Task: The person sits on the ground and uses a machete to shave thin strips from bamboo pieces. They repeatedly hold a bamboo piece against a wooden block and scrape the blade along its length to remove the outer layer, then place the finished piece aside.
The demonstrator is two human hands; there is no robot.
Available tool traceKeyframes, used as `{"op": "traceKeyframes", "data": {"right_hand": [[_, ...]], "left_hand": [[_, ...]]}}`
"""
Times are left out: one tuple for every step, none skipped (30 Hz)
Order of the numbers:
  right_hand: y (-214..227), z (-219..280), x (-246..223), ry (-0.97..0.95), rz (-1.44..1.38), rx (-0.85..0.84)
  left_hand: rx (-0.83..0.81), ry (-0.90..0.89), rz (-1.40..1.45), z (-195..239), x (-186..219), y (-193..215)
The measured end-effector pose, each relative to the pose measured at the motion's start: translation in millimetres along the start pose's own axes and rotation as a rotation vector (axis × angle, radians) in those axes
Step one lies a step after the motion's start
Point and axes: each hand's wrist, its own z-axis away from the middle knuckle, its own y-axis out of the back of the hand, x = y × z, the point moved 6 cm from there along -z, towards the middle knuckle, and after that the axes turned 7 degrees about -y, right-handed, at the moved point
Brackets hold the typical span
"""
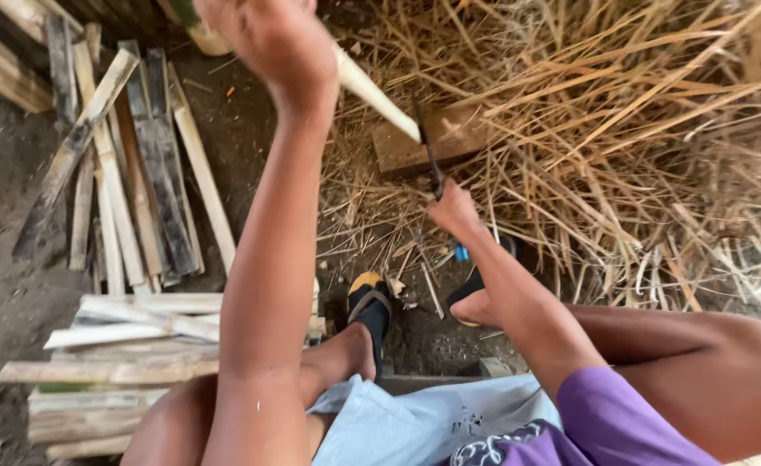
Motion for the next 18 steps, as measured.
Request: {"op": "traceKeyframes", "data": {"right_hand": [[14.0, 13.7, -8.0, 0.003, -0.022, -0.012], [26.9, 33.8, -20.6, 0.08, -0.04, 0.051], [38.9, 54.9, -31.7, 0.156, -0.058, 0.114], [43.7, 76.8, -34.4, 0.191, -0.073, 0.11], [45.4, 95.4, -37.6, 0.226, -0.088, 0.105], [45.0, 113.7, -42.5, 0.294, -0.122, 0.143], [42.7, 129.1, -46.3, 0.362, -0.156, 0.181], [43.7, 135.8, -51.5, 0.435, -0.19, 0.224], [41.2, 135.6, -52.6, 0.416, -0.167, 0.238], [43.4, 125.5, -60.2, 0.416, -0.148, 0.267], [45.3, 113.6, -66.7, 0.416, -0.129, 0.296], [39.2, 95.6, -61.5, 0.265, -0.156, 0.173], [34.7, 80.1, -52.2, 0.113, -0.182, 0.05], [30.6, 75.0, -47.8, 0.094, -0.182, 0.034], [26.3, 72.2, -43.3, 0.076, -0.182, 0.017], [31.3, 65.7, -39.4, 0.063, -0.179, 0.017], [34.5, 63.9, -38.4, 0.096, -0.17, 0.012], [31.9, 68.2, -38.6, 0.129, -0.16, -0.003]], "left_hand": [[-0.035, -0.007, 0.027, 1.1, 4.2, -2.1], [-0.075, -0.019, 0.046, 0.5, 11.3, 1.0], [-0.13, -0.06, 0.044, -1.2, 17.7, 1.8], [-0.179, -0.081, 0.029, 6.6, 24.3, 3.3], [-0.227, -0.113, 0.0, 14.6, 29.6, 1.7], [-0.24, -0.128, 0.005, 20.2, 36.5, 4.2], [-0.253, -0.144, 0.01, 24.8, 43.4, 4.9], [-0.265, -0.166, 0.018, 27.1, 48.7, 1.6], [-0.277, -0.189, 0.027, 28.7, 54.9, -2.1], [-0.289, -0.235, 0.043, 22.6, 59.4, -8.0], [-0.301, -0.281, 0.059, 16.8, 65.0, -11.7], [-0.285, -0.245, 0.075, 14.1, 67.4, -10.9], [-0.269, -0.209, 0.091, 12.0, 68.5, -9.0], [-0.264, -0.164, 0.105, 10.7, 69.4, -3.8], [-0.258, -0.118, 0.12, 8.8, 68.3, 2.5], [-0.246, -0.083, 0.146, 5.5, 61.7, 3.6], [-0.235, -0.048, 0.173, 1.6, 53.9, 5.0], [-0.238, -0.03, 0.185, -1.7, 49.0, 9.7]]}}
